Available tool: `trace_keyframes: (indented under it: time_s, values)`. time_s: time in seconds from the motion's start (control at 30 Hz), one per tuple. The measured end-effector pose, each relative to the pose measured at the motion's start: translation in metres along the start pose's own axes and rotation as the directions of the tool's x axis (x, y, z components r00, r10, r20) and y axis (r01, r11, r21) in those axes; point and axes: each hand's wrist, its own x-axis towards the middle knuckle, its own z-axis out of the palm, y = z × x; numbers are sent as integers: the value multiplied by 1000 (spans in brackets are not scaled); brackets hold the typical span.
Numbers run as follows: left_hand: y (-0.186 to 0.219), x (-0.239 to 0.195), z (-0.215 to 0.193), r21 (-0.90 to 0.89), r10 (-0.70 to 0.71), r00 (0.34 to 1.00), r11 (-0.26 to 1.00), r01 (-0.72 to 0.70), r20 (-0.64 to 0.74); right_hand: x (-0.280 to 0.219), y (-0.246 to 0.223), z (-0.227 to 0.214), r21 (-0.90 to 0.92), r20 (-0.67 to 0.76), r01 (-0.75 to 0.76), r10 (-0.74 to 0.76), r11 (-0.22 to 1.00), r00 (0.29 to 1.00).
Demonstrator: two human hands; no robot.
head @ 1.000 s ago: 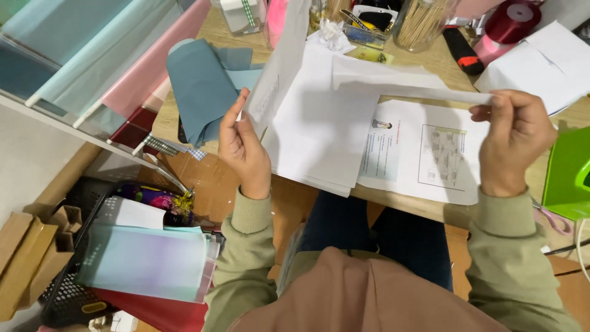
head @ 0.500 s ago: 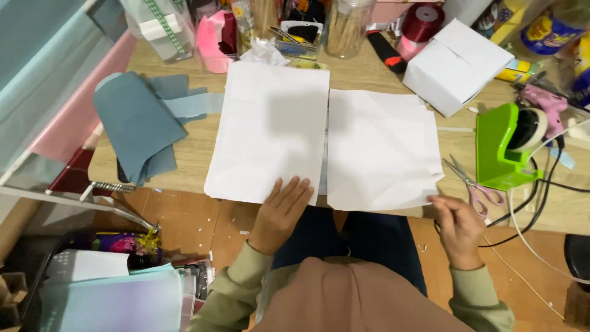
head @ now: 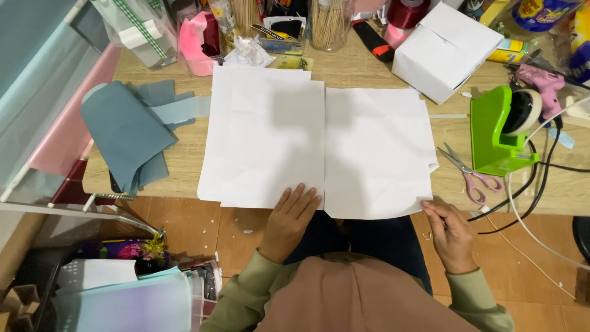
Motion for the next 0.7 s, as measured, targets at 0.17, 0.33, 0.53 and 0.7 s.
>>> trace_keyframes:
  time_s: [0.17,0.33,0.53,0.7]
  values:
    - [1,1,0,-30,15,1000,999,-15,-9,7,-8,4,-1,-17,19,-19,1000,1000]
    - [2,-5,5,-42,21,999,999,-22,-43,16,-9,6,-29,-18,76,-76,997,997]
    - [2,14,-9,-133,-10,999,991,5,-31,14,-8,9,-68,-30,91,-93,994,995]
    - [-29,69,-19,-98,-90,984,990,105,151,10,-9,10,-88,-36,88,-92,992,995]
